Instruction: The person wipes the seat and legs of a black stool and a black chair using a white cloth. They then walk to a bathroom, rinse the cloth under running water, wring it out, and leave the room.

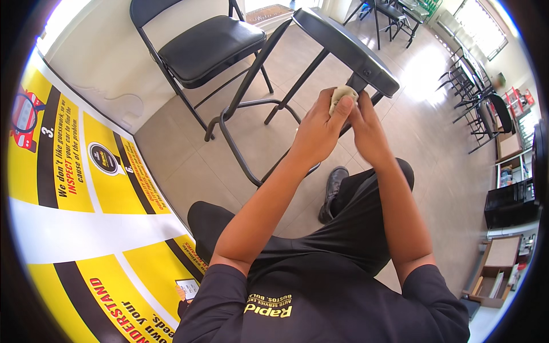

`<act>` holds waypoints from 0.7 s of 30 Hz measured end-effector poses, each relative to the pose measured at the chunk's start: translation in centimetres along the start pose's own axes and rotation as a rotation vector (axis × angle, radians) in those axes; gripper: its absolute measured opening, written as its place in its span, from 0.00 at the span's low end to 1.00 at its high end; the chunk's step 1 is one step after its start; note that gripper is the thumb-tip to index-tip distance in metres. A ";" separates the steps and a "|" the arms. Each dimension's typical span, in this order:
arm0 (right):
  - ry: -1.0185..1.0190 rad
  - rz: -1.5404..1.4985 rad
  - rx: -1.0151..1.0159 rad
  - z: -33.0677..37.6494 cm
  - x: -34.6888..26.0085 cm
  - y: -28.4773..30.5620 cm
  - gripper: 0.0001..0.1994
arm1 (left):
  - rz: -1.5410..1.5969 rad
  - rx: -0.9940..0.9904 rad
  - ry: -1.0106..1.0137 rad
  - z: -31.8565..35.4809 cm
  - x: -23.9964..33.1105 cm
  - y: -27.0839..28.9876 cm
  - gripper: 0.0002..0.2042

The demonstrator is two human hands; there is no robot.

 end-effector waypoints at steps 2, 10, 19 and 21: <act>0.061 -0.089 0.143 1.9 0.9 0.3 0.26 | -0.045 0.000 0.019 -0.5 -0.6 0.0 0.34; 0.136 -0.200 0.196 5.9 2.5 -2.7 0.31 | -0.101 -0.174 0.189 -2.6 -1.6 -0.7 0.28; -0.122 0.034 -0.082 4.9 7.0 -2.7 0.09 | -0.090 -0.370 0.127 -5.8 0.5 -1.1 0.19; -0.211 -0.074 -0.096 6.2 9.6 -3.4 0.08 | -0.123 -0.361 0.050 -6.0 1.2 -1.0 0.17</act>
Point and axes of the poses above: each hand's wrist, its own z-axis away from the middle knuckle, its own y-axis out of the back of the hand, x = y × z, the point moved 10 cm from there along -z, towards the middle knuckle, and after that the axes turned 14 degrees about -y, right-handed, at the moved point
